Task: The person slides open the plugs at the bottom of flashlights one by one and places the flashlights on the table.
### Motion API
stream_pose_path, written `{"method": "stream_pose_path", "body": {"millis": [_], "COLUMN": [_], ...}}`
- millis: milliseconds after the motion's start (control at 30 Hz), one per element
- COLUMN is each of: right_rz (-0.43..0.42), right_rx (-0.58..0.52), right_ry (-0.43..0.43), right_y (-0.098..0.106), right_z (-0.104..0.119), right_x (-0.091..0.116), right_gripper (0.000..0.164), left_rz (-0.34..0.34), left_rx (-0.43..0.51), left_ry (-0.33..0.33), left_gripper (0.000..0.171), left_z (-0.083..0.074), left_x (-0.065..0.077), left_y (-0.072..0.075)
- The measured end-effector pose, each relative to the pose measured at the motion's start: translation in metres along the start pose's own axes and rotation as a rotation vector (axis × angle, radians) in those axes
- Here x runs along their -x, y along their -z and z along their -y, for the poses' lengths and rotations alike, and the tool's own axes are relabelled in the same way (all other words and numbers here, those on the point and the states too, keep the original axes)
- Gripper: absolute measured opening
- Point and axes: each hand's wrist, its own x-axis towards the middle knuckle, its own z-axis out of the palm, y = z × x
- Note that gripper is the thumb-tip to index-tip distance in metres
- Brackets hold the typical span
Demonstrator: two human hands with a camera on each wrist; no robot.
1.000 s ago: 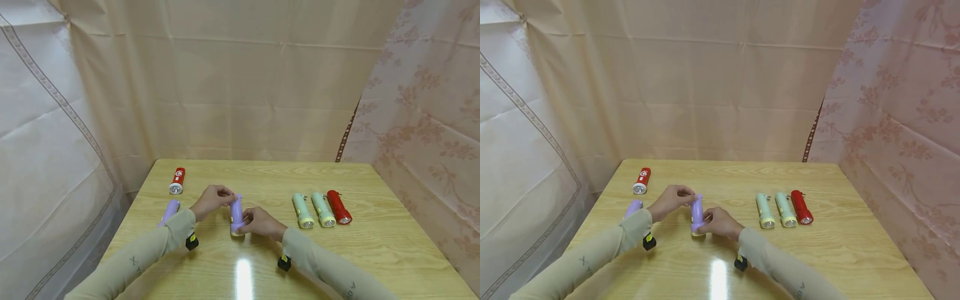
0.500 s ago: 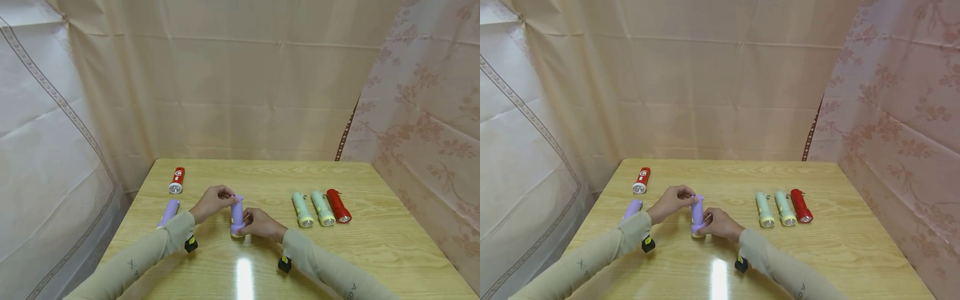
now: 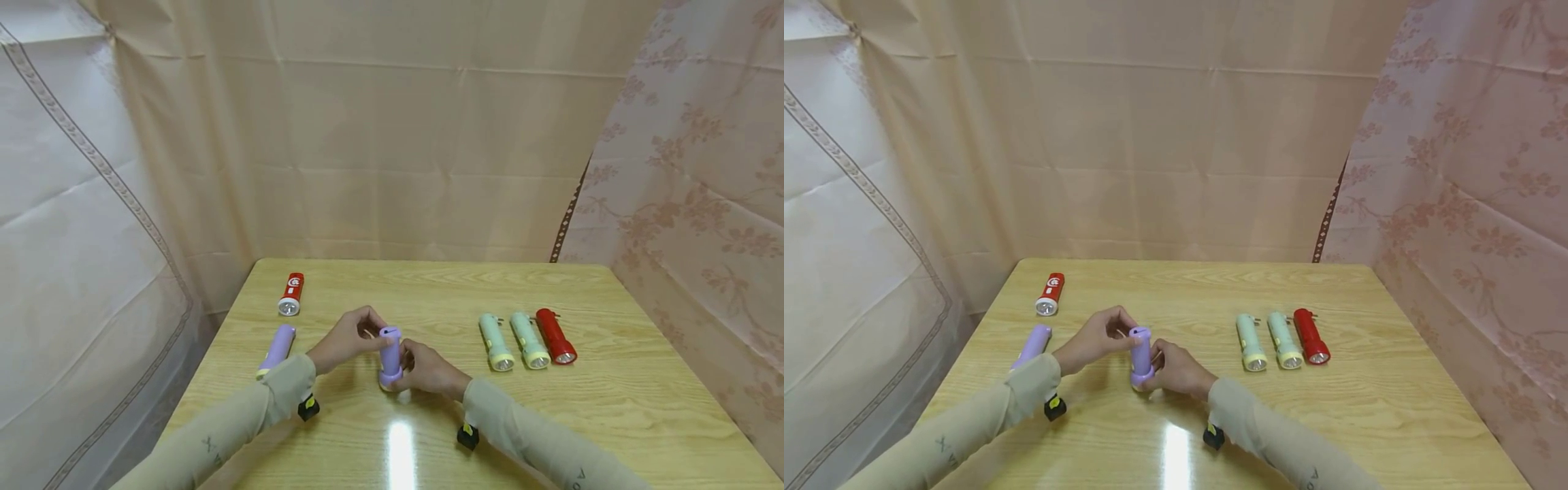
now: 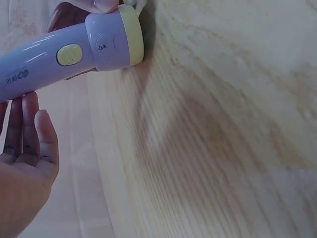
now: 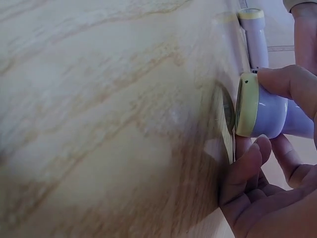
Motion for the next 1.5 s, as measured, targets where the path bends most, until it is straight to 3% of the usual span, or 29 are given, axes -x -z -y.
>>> {"method": "stream_pose_path", "body": {"millis": [300,700,967,1233,1500], "right_rz": [0.000,-0.020,0.004,-0.028,-0.035], "right_rx": [0.016,0.014,-0.056,-0.020,-0.041], "right_ry": [0.044,0.050,0.037,0.020,0.023], "right_y": [-0.004,-0.007,-0.003,-0.004,-0.005], "right_z": [0.003,0.002,-0.001,-0.002,-0.002], "right_x": [0.007,0.012,0.013,0.011,0.011], "right_gripper": [0.066,0.061,0.045,0.042,0.042], "left_rz": [0.060,0.109,0.115,0.110,0.134], "left_rx": [0.009,-0.016,0.006,0.038,0.109], "left_ry": [-0.031,-0.105,-0.108,-0.067,-0.038], "left_gripper": [0.030,0.030,0.030,0.019,0.022], "left_z": [-0.003,-0.002,-0.002,-0.002,0.000], "left_x": [0.011,0.018,0.020,0.020,0.019], "left_y": [-0.006,-0.011,-0.011,-0.004,-0.002]}}
